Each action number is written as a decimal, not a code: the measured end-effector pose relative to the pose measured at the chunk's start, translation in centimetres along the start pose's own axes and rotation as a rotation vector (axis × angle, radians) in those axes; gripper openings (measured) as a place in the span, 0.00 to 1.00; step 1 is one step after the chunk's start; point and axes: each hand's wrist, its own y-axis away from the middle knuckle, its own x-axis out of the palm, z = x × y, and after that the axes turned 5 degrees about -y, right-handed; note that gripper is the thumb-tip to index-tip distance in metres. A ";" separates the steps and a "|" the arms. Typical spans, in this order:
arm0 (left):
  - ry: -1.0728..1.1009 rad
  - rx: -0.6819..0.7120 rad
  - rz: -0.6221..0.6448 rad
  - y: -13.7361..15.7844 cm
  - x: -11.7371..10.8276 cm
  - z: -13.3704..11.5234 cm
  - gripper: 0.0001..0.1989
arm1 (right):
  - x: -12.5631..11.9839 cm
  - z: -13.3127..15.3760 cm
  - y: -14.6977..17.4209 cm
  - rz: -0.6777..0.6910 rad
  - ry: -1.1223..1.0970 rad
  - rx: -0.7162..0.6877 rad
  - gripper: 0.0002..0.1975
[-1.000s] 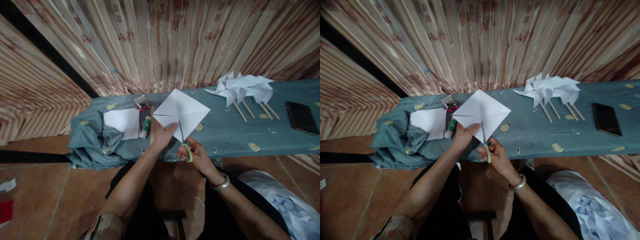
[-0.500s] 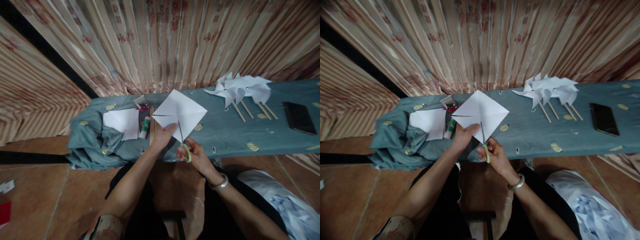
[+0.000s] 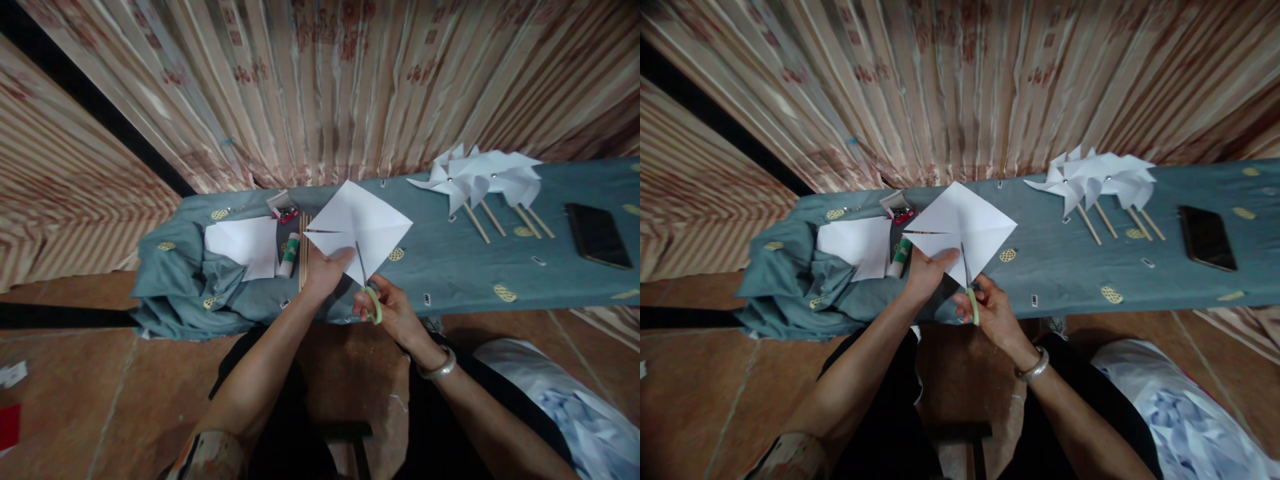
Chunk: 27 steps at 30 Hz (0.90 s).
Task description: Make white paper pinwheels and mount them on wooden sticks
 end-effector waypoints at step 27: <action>-0.014 -0.031 0.013 0.2 0.0 -0.2 0.08 | 0.2 0.1 -0.1 -0.015 -0.008 0.018 0.27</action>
